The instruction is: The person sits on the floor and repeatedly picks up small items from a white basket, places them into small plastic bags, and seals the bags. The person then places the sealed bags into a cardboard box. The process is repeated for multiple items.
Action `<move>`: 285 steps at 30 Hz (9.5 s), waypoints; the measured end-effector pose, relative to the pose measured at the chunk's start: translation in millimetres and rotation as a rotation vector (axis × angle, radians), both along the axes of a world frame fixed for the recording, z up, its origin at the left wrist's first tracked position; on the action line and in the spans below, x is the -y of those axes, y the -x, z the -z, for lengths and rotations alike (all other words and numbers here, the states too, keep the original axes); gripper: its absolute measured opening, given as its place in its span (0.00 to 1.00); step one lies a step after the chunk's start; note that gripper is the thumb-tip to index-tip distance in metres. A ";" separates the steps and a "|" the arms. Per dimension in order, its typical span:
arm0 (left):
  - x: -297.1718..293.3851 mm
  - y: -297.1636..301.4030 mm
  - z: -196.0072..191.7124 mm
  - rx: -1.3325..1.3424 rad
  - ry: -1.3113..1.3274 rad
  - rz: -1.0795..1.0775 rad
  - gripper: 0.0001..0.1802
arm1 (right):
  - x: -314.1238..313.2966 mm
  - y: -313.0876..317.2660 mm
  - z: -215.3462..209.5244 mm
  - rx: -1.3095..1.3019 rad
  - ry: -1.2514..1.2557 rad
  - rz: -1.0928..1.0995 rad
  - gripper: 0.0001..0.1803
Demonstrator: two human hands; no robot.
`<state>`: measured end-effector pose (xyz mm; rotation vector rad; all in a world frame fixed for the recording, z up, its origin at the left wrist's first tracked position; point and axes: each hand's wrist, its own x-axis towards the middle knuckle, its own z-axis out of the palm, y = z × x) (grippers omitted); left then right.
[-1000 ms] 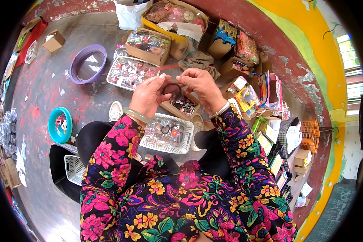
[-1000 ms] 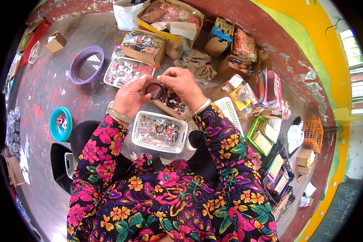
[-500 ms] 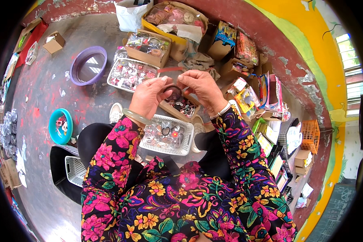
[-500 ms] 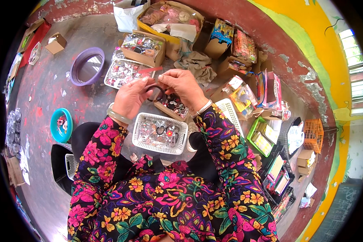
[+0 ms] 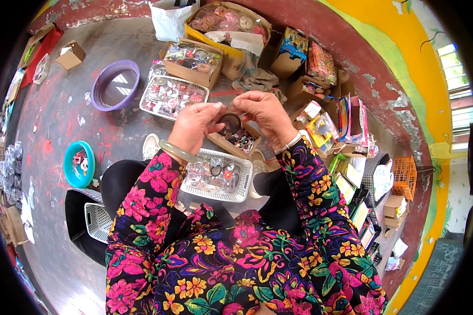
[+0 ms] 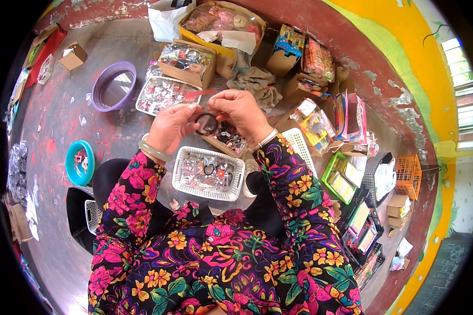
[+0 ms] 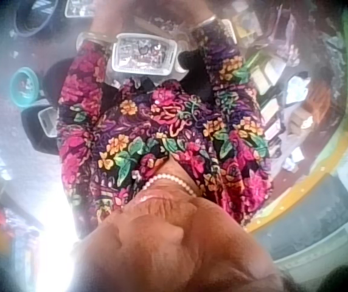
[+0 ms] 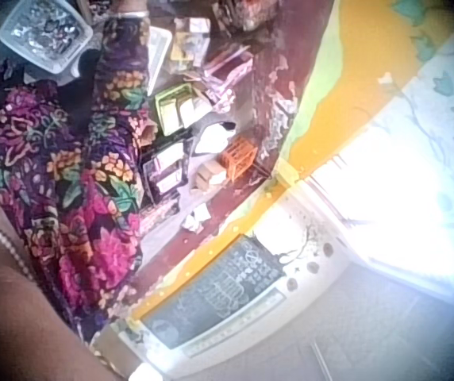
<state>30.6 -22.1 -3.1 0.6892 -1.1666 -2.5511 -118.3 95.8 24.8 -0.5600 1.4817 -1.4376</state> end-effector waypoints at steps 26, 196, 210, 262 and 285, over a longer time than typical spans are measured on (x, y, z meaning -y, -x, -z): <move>3.5 -2.9 0.8 -0.127 -0.095 -0.007 0.14 | 3.0 3.4 6.4 -0.286 0.015 0.105 0.09; -9.1 0.4 -7.0 -0.044 0.026 0.127 0.15 | -0.4 -7.4 -7.2 -0.533 0.137 0.240 0.04; -10.4 2.0 0.0 -0.141 0.003 0.175 0.16 | -122.3 36.1 -7.8 -0.237 0.199 0.526 0.03; -23.5 11.2 24.8 0.070 0.162 0.288 0.16 | -413.0 -79.8 141.5 0.373 -0.965 0.612 0.24; -25.9 14.8 24.3 0.084 0.142 0.284 0.16 | -426.2 -52.2 183.2 0.415 -0.173 0.949 0.10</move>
